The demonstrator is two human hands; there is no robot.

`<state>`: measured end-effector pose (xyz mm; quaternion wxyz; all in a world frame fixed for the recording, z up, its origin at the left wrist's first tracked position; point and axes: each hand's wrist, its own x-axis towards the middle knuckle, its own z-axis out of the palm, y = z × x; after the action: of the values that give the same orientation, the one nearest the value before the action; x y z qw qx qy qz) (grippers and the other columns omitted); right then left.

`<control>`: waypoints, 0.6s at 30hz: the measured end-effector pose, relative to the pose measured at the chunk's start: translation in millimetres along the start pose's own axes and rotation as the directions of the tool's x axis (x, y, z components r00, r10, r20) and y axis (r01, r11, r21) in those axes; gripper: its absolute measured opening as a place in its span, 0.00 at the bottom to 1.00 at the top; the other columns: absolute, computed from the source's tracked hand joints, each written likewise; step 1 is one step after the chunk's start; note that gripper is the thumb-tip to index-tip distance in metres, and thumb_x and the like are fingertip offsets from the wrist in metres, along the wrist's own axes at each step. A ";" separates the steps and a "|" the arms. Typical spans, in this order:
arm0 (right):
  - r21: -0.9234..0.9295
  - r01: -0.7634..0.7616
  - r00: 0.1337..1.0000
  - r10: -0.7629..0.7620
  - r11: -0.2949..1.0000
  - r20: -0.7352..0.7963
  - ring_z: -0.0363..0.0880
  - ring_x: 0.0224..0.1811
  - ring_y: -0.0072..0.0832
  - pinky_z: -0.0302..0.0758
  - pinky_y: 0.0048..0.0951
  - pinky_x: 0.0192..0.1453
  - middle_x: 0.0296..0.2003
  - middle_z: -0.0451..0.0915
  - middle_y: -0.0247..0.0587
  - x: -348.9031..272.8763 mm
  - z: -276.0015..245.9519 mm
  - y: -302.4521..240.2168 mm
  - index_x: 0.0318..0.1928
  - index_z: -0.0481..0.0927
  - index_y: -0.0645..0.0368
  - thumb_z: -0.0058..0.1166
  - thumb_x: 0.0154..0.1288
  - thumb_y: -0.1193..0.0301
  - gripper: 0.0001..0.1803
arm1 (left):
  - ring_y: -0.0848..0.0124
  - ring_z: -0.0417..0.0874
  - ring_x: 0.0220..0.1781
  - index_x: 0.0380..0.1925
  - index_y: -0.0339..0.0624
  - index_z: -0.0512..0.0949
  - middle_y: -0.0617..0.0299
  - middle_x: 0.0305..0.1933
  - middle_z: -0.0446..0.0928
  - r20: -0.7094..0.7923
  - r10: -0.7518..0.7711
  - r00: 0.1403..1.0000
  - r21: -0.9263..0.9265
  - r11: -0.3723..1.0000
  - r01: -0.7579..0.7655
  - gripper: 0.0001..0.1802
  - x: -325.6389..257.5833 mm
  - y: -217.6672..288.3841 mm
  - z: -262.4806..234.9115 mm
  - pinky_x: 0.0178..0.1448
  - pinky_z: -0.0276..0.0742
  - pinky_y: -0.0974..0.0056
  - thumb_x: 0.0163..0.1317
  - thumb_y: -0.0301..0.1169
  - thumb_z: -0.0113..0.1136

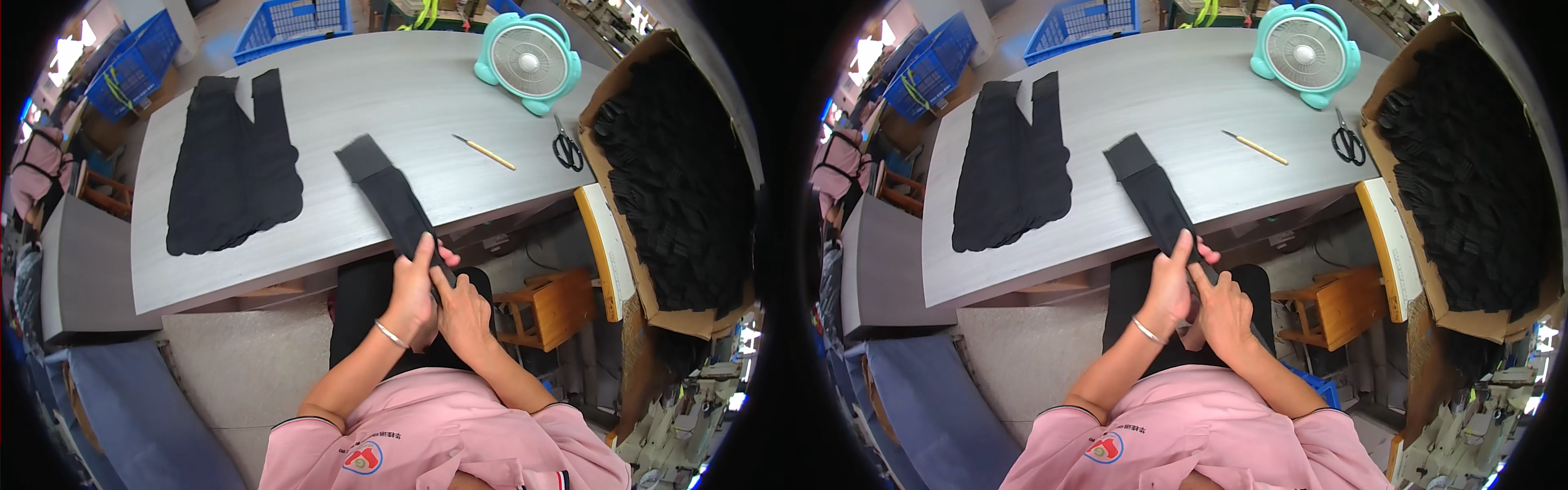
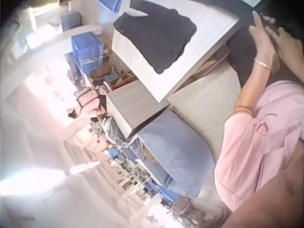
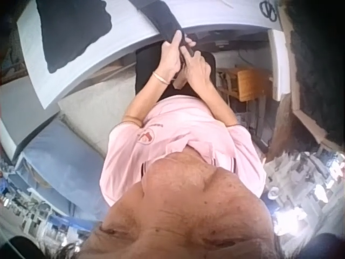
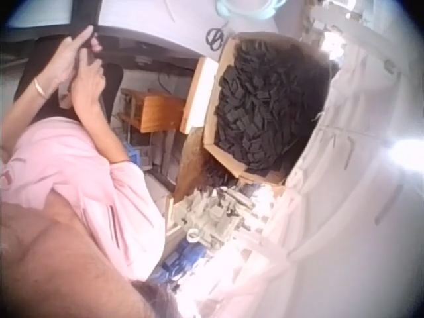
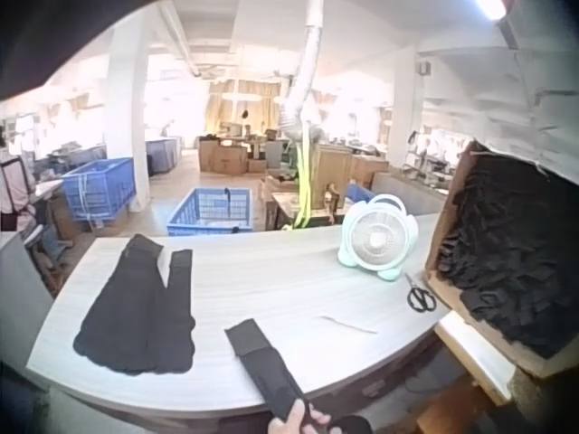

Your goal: Assembling fabric garment components by inserting foam padding into sleeves and tucking the ends.

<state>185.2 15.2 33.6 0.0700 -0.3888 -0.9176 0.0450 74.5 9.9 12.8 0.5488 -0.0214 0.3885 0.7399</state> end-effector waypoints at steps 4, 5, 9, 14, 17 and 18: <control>0.098 -0.035 0.999 0.032 0.995 0.033 0.84 0.31 0.47 0.80 0.45 0.30 0.34 0.80 0.56 17.7 18.3 6.9 0.50 0.77 0.53 0.54 0.64 0.72 0.14 | 0.71 0.80 0.42 0.39 0.38 0.77 0.58 0.39 0.81 0.106 -0.027 0.994 -0.009 1.000 0.028 0.18 -9.6 -20.0 -4.7 0.50 0.78 0.62 0.71 0.45 0.60; 0.105 -0.026 0.999 0.023 0.994 0.035 0.84 0.31 0.47 0.80 0.45 0.30 0.34 0.80 0.56 20.2 15.3 6.9 0.50 0.77 0.53 0.54 0.64 0.72 0.14 | 0.71 0.80 0.42 0.39 0.38 0.77 0.58 0.39 0.81 0.098 -0.019 0.995 -0.008 1.000 0.020 0.18 -7.6 -18.1 -6.6 0.50 0.78 0.62 0.71 0.45 0.60; 0.051 -0.024 0.993 0.018 0.998 0.120 0.83 0.34 0.49 0.80 0.46 0.33 0.37 0.76 0.57 16.6 -7.3 7.6 0.57 0.75 0.52 0.57 0.60 0.74 0.22 | 0.68 0.83 0.46 0.46 0.37 0.77 0.54 0.43 0.82 0.128 -0.070 0.989 0.030 0.997 0.066 0.16 -2.8 8.8 -1.6 0.55 0.81 0.60 0.72 0.40 0.60; 0.004 0.027 1.000 -0.027 1.000 0.016 0.81 0.37 0.49 0.81 0.43 0.34 0.39 0.71 0.55 -12.1 -13.7 7.0 0.69 0.66 0.47 0.56 0.58 0.78 0.37 | 0.67 0.85 0.44 0.43 0.34 0.77 0.55 0.41 0.82 0.093 -0.003 0.996 -0.046 0.999 0.008 0.15 4.4 10.1 1.7 0.53 0.83 0.61 0.71 0.38 0.60; 0.057 -0.060 0.998 0.059 0.997 0.018 0.83 0.38 0.48 0.81 0.42 0.34 0.42 0.75 0.56 4.7 1.5 11.4 0.42 0.82 0.60 0.57 0.58 0.75 0.11 | 0.72 0.81 0.39 0.42 0.38 0.77 0.61 0.38 0.81 0.172 0.000 0.985 0.067 0.998 -0.012 0.13 -0.9 -30.6 -3.2 0.47 0.79 0.65 0.73 0.38 0.58; 0.098 -0.073 0.997 0.071 0.993 0.021 0.83 0.40 0.51 0.81 0.46 0.38 0.47 0.75 0.58 13.6 9.1 10.7 0.41 0.81 0.61 0.57 0.59 0.74 0.09 | 0.73 0.80 0.39 0.41 0.38 0.77 0.61 0.38 0.80 0.161 -0.013 0.987 0.054 0.999 0.004 0.13 1.0 -30.2 -6.2 0.47 0.78 0.65 0.73 0.38 0.58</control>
<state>181.9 32.2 24.4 0.0796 -0.4172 -0.9002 0.0962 96.6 9.8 -8.6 0.5820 0.0516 0.3622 0.7263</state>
